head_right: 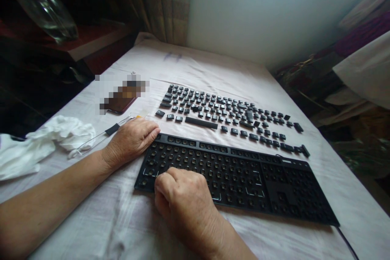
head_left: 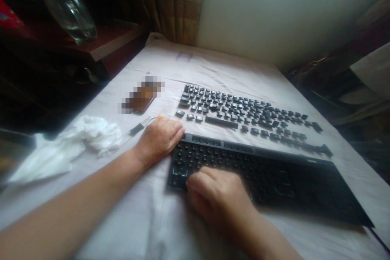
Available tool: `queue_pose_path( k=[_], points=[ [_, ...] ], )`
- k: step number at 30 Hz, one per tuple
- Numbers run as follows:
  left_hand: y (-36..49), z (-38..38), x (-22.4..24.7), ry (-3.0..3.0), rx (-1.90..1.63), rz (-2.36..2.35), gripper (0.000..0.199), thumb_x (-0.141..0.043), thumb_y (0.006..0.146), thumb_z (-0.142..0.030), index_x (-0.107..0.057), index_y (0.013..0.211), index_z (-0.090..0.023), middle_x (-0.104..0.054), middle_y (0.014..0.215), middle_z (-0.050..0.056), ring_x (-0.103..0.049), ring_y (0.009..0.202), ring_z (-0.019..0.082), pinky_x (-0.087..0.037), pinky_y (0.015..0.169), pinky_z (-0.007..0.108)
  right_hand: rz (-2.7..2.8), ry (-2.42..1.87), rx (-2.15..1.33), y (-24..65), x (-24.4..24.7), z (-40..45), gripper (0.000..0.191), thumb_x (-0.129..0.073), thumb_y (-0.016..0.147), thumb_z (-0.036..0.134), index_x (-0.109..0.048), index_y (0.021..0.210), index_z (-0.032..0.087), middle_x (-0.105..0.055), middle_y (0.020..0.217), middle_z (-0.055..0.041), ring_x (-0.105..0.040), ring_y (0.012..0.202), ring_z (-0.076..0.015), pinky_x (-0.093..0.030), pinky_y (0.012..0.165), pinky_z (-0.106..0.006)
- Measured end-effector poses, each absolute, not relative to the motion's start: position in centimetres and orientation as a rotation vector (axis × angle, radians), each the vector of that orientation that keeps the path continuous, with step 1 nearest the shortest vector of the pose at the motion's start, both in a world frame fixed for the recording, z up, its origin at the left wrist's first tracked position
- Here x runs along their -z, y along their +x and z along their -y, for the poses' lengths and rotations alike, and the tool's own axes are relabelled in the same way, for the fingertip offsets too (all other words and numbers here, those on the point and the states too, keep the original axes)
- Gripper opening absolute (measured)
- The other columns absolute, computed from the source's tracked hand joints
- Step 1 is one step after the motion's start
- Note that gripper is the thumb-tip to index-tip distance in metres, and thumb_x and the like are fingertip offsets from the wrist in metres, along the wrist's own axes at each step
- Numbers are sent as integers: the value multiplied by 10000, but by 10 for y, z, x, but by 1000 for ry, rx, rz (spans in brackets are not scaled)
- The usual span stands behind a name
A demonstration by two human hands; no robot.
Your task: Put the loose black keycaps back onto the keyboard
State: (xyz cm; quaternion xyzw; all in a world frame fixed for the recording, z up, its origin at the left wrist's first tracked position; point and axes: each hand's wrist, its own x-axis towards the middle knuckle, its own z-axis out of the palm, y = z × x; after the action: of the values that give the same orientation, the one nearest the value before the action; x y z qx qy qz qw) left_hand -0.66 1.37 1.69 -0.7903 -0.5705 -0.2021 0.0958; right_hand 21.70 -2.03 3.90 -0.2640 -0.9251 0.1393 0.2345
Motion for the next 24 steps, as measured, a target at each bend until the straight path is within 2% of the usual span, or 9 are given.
queue_pose_path(
  k=[5, 12, 17, 24],
  points=[
    [-6, -13, -17, -2348, 608, 1700, 378, -335, 1036, -329, -640, 867, -183, -680, 800, 53, -599, 783, 202, -451, 740, 325, 2452, -736, -444, 219, -42, 20, 204, -505, 877, 95, -610, 738, 201, -567, 624, 29, -483, 521, -104, -307, 528, -233],
    [-6, -14, -17, -2360, 622, 1710, 359, -344, 1031, -319, -634, 868, -185, -676, 807, 56, -600, 789, 206, -460, 754, 330, 2440, -692, -402, 199, -39, 24, 241, -493, 898, 97, -615, 716, 198, -561, 609, 23, -486, 515, -109, -298, 530, -238],
    [-7, -13, -16, -2354, 623, 1698, 335, -357, 1029, -303, -618, 850, -196, -660, 787, 47, -596, 778, 204, -457, 745, 324, 2504, -702, -372, 193, -36, 25, 208, -502, 799, 62, -566, 664, 208, -552, 592, 31, -461, 490, -109, -267, 514, -257],
    [-6, -12, -16, -2332, 643, 1651, 329, -359, 1024, -265, -612, 826, -193, -662, 775, 52, -593, 756, 209, -450, 713, 331, 2539, -705, -271, 186, -34, 20, 191, -522, 672, 33, -511, 619, 216, -569, 567, 37, -497, 473, -117, -266, 497, -280]
  ],
)
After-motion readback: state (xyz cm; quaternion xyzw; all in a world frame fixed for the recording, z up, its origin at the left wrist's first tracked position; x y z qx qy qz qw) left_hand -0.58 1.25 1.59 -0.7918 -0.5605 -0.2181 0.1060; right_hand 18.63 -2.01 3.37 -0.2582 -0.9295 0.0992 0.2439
